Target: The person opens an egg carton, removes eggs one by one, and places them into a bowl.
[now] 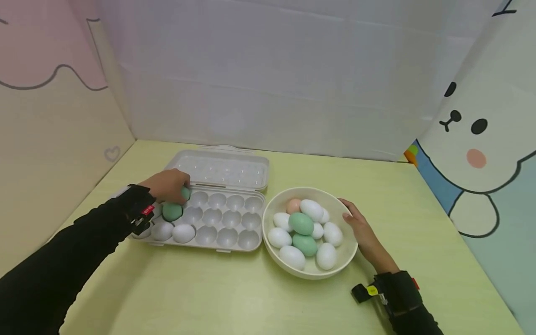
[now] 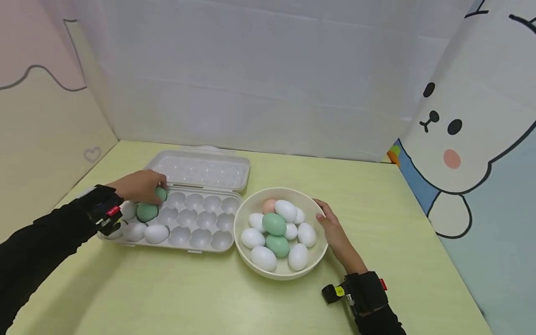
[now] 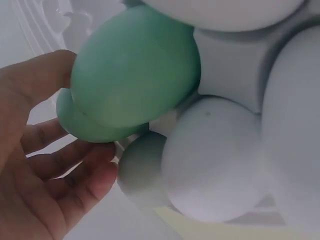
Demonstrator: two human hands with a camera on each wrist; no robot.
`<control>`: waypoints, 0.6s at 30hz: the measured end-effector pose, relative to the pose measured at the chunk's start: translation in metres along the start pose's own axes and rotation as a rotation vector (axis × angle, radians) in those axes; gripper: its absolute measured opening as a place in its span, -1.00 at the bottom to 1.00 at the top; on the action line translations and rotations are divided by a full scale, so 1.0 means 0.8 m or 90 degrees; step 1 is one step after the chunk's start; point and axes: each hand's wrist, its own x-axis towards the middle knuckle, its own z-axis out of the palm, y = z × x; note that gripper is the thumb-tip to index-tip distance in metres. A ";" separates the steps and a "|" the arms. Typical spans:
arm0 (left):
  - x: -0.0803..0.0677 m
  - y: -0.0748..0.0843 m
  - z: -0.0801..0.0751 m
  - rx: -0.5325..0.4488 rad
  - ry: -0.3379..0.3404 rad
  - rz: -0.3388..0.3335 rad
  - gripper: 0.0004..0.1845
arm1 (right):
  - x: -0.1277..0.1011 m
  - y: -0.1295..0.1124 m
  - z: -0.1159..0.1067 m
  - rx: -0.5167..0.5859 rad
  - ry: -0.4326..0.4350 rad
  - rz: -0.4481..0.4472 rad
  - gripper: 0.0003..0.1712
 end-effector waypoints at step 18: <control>0.015 0.100 -0.039 -0.088 0.233 0.300 -0.65 | 0.000 0.001 0.000 0.020 -0.009 -0.026 -0.47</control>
